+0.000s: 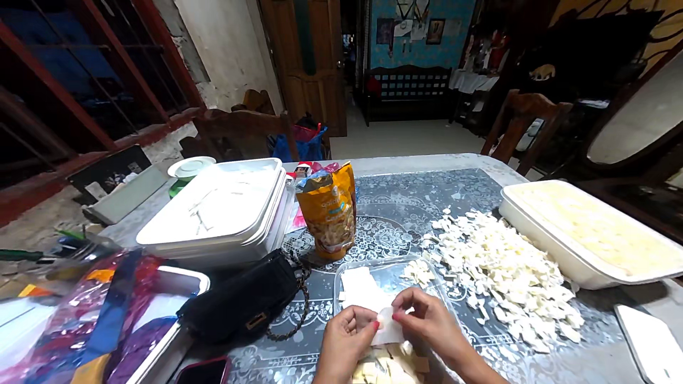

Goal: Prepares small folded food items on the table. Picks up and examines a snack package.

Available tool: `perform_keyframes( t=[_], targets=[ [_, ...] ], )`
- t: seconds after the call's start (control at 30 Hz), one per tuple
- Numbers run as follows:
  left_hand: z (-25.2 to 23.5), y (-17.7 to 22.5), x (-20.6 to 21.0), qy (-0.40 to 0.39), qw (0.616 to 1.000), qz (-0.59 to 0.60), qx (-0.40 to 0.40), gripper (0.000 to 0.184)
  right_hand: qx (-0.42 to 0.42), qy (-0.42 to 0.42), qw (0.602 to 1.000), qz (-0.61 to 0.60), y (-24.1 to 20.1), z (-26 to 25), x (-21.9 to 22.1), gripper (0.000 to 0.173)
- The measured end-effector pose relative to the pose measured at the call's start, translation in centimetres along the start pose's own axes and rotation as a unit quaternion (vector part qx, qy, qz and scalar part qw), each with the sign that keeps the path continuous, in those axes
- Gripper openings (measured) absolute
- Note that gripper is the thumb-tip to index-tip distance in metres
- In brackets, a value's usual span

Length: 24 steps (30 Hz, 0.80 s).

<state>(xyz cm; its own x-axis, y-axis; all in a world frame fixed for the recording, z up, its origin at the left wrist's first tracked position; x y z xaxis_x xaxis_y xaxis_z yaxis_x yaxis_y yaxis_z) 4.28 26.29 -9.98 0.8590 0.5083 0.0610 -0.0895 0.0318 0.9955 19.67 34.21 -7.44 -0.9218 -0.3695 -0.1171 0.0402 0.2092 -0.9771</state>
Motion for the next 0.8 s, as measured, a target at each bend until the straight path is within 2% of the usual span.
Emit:
perform_keyframes(
  t=[0.07,0.17,0.3,0.4,0.47,0.53,0.57,0.63,0.73,0.8],
  targets=[
    [-0.1,0.2,-0.3,0.013,1.0,0.0,0.009,0.01,-0.016,0.028,0.999,-0.001,-0.6,-0.5,-0.9,0.018],
    [0.3,0.4,0.2,-0.003,1.0,0.001,0.016,0.012,-0.019,-0.041,0.999,0.026,-0.7,0.0,0.1,0.036],
    [0.5,0.4,0.4,-0.018,0.999,-0.01,0.033,0.01,0.015,-0.064,0.998,0.009,0.3,0.5,1.2,0.015],
    [-0.1,1.5,-0.7,0.017,0.999,-0.004,0.045,0.007,0.077,-0.047,0.996,-0.009,0.1,-0.1,0.0,0.012],
    [0.1,1.9,-0.6,0.01,0.999,-0.006,0.031,0.019,0.108,-0.047,0.993,-0.022,0.1,-0.1,-0.1,0.011],
    [0.4,1.5,0.2,-0.039,0.999,-0.024,0.021,0.028,0.098,-0.053,0.993,-0.025,0.3,0.2,0.4,0.01],
    [0.6,1.2,0.5,-0.055,0.998,-0.024,0.015,0.025,0.069,-0.055,0.996,-0.012,0.4,0.3,0.7,0.009],
    [0.7,0.6,0.8,-0.074,0.997,-0.005,-0.018,0.018,-0.05,-0.063,0.996,0.046,0.1,0.6,1.1,0.01],
    [0.2,0.1,0.4,-0.064,0.995,0.036,-0.065,0.007,-0.277,-0.087,0.945,0.152,-1.0,1.1,1.7,0.022],
    [0.0,0.1,0.1,-0.053,0.992,0.072,-0.09,0.011,-0.334,-0.092,0.921,0.18,-1.2,1.2,1.9,0.03]
  ],
)
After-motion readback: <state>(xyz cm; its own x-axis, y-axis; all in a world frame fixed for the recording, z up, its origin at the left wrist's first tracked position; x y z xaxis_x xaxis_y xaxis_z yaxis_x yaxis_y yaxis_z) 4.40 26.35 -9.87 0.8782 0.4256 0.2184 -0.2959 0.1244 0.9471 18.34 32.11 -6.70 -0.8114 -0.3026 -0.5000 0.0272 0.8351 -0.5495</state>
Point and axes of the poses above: each hand's wrist, its own z-axis away from the middle knuckle, its own x-axis out of the palm, y = z × x, the point moved 7 cm from there along -z, towards the middle knuckle, and after that the axes turned 12 degrees about y, right-handed, at the moved point
